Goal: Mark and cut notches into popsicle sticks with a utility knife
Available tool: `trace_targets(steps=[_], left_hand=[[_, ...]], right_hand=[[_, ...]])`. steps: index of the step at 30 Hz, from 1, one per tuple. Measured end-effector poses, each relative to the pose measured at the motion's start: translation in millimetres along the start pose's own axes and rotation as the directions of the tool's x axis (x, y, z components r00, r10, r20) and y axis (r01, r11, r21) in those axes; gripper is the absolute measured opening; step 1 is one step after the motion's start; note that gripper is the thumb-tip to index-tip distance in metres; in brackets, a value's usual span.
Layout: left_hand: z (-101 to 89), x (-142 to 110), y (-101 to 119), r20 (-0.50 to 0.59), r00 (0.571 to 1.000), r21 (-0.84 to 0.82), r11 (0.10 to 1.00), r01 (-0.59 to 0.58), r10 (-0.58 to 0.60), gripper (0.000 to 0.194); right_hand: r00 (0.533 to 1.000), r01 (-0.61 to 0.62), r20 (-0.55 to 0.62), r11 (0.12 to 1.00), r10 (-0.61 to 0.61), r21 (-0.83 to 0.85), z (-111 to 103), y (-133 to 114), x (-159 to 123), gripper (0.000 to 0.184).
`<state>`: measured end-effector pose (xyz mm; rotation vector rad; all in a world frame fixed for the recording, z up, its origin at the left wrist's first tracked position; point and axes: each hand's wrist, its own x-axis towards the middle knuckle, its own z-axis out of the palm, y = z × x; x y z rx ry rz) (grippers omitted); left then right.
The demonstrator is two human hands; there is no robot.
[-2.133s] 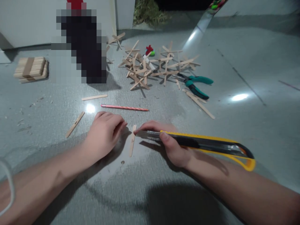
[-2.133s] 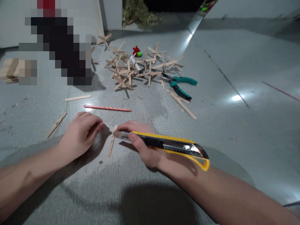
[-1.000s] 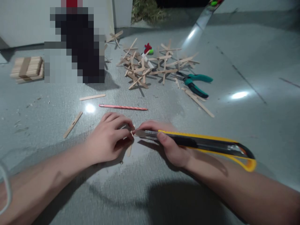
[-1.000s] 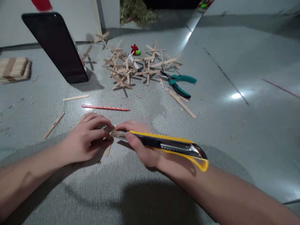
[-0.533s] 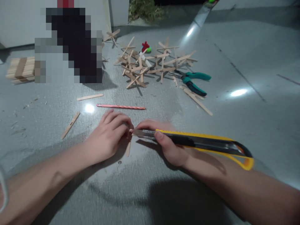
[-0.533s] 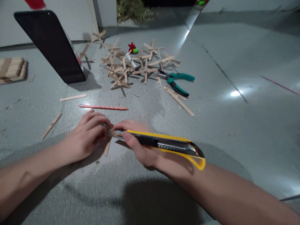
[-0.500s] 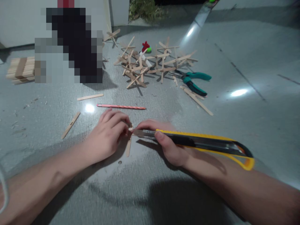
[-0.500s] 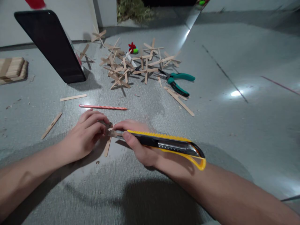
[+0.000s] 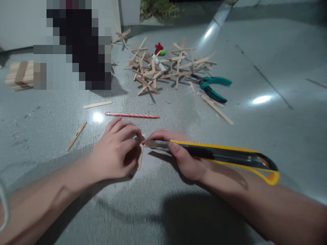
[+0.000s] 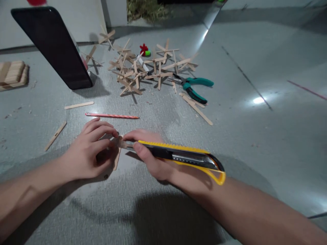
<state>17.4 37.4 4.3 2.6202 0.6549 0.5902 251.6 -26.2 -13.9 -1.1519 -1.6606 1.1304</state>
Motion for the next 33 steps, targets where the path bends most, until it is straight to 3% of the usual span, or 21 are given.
trace_targets(steps=[11, 24, 30, 33], left_hand=[[-0.5, 3.4, -1.8, 0.019, 0.999, -0.047, 0.998, -0.032, 0.033, 0.010], [5.0, 2.9, -4.8, 0.006, 0.994, 0.024, 0.994, -0.108, 0.108, 0.012], [1.9, 4.7, -3.8, -0.046, 0.997, -0.016, 0.998, -0.064, 0.063, 0.010], [-2.5, 4.7, -5.3, -0.105, 0.993, -0.019, 0.999, 0.050, -0.052, 0.011]], right_hand=[[1.000, 0.022, -0.008, 0.999, -0.022, -0.038, -0.7, -2.9, 1.3, 0.054], [0.999, 0.042, 0.006, 0.998, -0.041, -0.056, -2.1, -4.3, 1.7, 0.051], [1.000, 0.023, 0.003, 0.998, -0.023, -0.064, -2.3, -4.9, 1.7, 0.053], [1.000, 0.018, 0.002, 0.998, -0.018, -0.067, -2.5, -4.9, 1.8, 0.053]])
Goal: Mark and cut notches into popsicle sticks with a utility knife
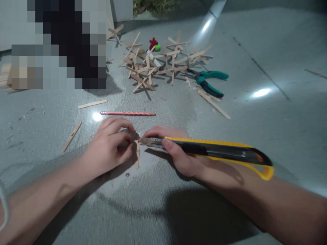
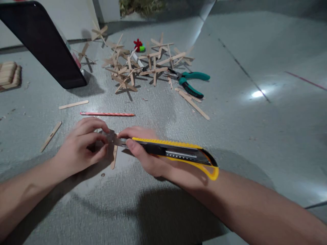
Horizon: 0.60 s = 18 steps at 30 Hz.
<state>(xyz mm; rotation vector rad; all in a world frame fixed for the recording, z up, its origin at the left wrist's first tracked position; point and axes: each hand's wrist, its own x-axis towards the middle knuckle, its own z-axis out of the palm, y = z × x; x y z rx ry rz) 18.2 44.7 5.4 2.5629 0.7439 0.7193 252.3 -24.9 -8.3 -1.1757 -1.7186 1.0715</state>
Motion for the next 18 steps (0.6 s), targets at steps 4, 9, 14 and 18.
trace_targets(steps=[4, 9, 14, 18], left_hand=[[-2.6, -2, -4, -0.070, 0.982, 0.098, 0.979, 0.180, -0.174, 0.017], [2.6, -6, -7, -0.022, 0.992, 0.118, 0.985, 0.126, -0.125, 0.007], [2.8, -5, -3, 0.006, 0.997, 0.056, 0.996, 0.075, -0.076, 0.013], [0.9, -4, -1, 0.169, 0.985, 0.060, 0.998, 0.002, -0.012, 0.037]], right_hand=[[1.000, 0.004, -0.005, 1.000, -0.004, 0.015, 0, 1, 0, 0.053], [1.000, 0.005, -0.012, 0.999, -0.005, 0.036, 1, 2, -1, 0.054], [0.998, -0.057, -0.022, 0.978, 0.063, 0.201, 0, 6, -5, 0.057], [0.991, -0.071, -0.092, 0.958, 0.101, 0.278, 0, 11, -9, 0.047]])
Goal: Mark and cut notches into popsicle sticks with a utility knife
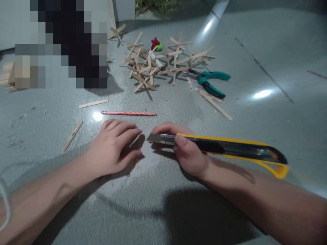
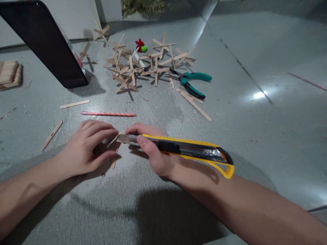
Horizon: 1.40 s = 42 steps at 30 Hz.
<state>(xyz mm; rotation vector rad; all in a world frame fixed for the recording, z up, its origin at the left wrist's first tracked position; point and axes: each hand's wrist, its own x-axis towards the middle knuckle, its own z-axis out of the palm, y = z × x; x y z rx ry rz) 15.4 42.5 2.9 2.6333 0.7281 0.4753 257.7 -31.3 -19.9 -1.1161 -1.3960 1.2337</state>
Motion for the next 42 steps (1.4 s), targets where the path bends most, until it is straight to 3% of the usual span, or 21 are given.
trace_targets(steps=[3, 7, 14, 18, 24, 37, 42], left_hand=[[0.8, 0, -1, 0.110, 0.993, 0.060, 0.997, -0.052, 0.045, 0.073], [2.4, 0, -3, 0.147, 0.988, 0.034, 0.998, -0.045, 0.040, 0.076], [-0.4, 3, -6, 0.038, 0.999, -0.152, 0.987, 0.044, -0.038, 0.068], [-2.7, 1, -6, 0.056, 0.985, -0.294, 0.940, 0.171, -0.162, 0.045], [-4.6, -1, -6, 0.100, 0.971, -0.479, 0.844, 0.239, -0.219, 0.034], [-5.6, 1, -6, 0.073, 0.978, -0.421, 0.883, 0.208, -0.196, 0.034], [-6.8, 1, -6, 0.079, 0.979, -0.388, 0.899, 0.203, -0.187, 0.030]], right_hand=[[0.997, 0.057, -0.046, 0.998, -0.057, 0.001, 0, 2, -1, 0.040], [0.995, 0.083, -0.045, 0.996, -0.084, -0.020, 0, 3, -1, 0.035], [0.997, 0.078, -0.009, 0.996, -0.078, -0.033, 1, 1, 1, 0.037], [0.997, 0.080, 0.015, 0.996, -0.079, -0.035, 1, -2, 0, 0.039], [0.996, 0.076, 0.047, 0.996, -0.074, -0.053, 0, -3, 2, 0.041], [0.990, 0.122, 0.095, 0.977, -0.106, -0.177, -2, -9, 3, 0.033], [0.981, 0.173, 0.138, 0.944, -0.138, -0.281, 1, -15, 4, 0.010]])
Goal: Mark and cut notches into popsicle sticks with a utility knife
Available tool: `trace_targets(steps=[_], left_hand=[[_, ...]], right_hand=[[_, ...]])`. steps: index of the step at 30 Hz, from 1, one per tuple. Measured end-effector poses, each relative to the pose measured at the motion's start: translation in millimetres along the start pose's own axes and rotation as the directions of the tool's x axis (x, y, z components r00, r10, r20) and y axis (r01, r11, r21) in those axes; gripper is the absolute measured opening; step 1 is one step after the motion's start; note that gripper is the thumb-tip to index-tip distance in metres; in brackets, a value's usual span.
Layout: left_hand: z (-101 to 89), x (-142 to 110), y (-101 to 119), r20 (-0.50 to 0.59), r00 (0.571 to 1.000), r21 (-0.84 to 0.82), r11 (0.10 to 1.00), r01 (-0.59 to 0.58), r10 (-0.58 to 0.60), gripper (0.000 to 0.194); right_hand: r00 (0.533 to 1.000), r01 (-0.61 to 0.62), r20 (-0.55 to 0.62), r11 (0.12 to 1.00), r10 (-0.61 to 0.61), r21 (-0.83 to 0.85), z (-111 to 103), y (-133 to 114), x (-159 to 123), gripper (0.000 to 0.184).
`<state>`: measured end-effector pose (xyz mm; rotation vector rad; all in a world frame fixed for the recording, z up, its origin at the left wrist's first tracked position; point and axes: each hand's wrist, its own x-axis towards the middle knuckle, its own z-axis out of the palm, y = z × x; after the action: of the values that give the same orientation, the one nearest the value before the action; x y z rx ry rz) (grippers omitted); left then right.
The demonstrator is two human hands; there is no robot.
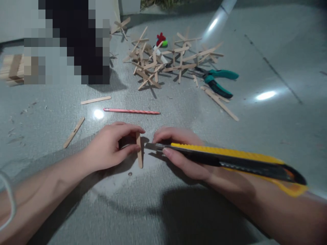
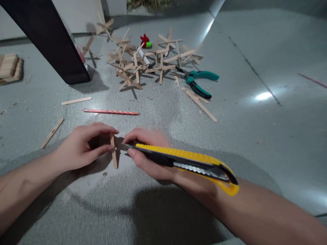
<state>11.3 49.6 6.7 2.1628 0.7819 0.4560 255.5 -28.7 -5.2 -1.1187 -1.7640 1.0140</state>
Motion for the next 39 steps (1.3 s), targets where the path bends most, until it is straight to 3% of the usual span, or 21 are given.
trace_targets(steps=[4, 7, 11, 18, 26, 30, 34, 37, 39], left_hand=[[-2.2, 4, 1, 0.031, 1.000, 0.007, 1.000, -0.004, 0.004, 0.017], [-2.6, 8, -1, 0.129, 0.986, 0.006, 0.994, -0.107, 0.105, 0.005], [0.2, 9, -6, 0.171, 0.958, 0.097, 0.963, -0.250, 0.231, 0.013], [3.6, 6, -9, 0.165, 0.954, 0.141, 0.951, -0.276, 0.252, 0.019], [4.3, 5, -8, 0.163, 0.944, 0.188, 0.930, -0.314, 0.286, 0.024], [7.1, 3, -8, 0.109, 0.934, 0.284, 0.889, -0.358, 0.341, 0.026], [9.2, 1, -5, 0.143, 0.894, 0.430, 0.787, -0.442, 0.424, 0.028], [9.6, 0, -1, 0.225, 0.847, 0.414, 0.739, -0.531, 0.482, 0.028], [9.5, 0, 1, 0.200, 0.842, 0.367, 0.759, -0.538, 0.501, 0.026]], right_hand=[[0.987, 0.160, 0.027, 0.987, -0.160, -0.011, 3, -2, 2, 0.014], [0.980, 0.194, 0.033, 0.981, -0.194, 0.007, 4, -2, 2, 0.017], [0.987, 0.158, 0.033, 0.987, -0.159, 0.028, 2, -3, 2, 0.016], [0.994, 0.090, 0.054, 0.996, -0.091, 0.029, 0, -7, 4, 0.013], [0.992, 0.109, 0.065, 0.994, -0.110, 0.022, 1, -4, 4, 0.011], [0.992, 0.111, 0.059, 0.994, -0.112, 0.022, 1, -4, 4, 0.012], [0.994, 0.092, 0.058, 0.995, -0.095, 0.048, -2, -7, 5, 0.013], [0.999, 0.024, 0.040, 0.997, -0.027, 0.070, -5, -8, 0, 0.013], [0.999, -0.020, -0.026, 0.992, 0.023, 0.127, -5, -5, -4, 0.012]])
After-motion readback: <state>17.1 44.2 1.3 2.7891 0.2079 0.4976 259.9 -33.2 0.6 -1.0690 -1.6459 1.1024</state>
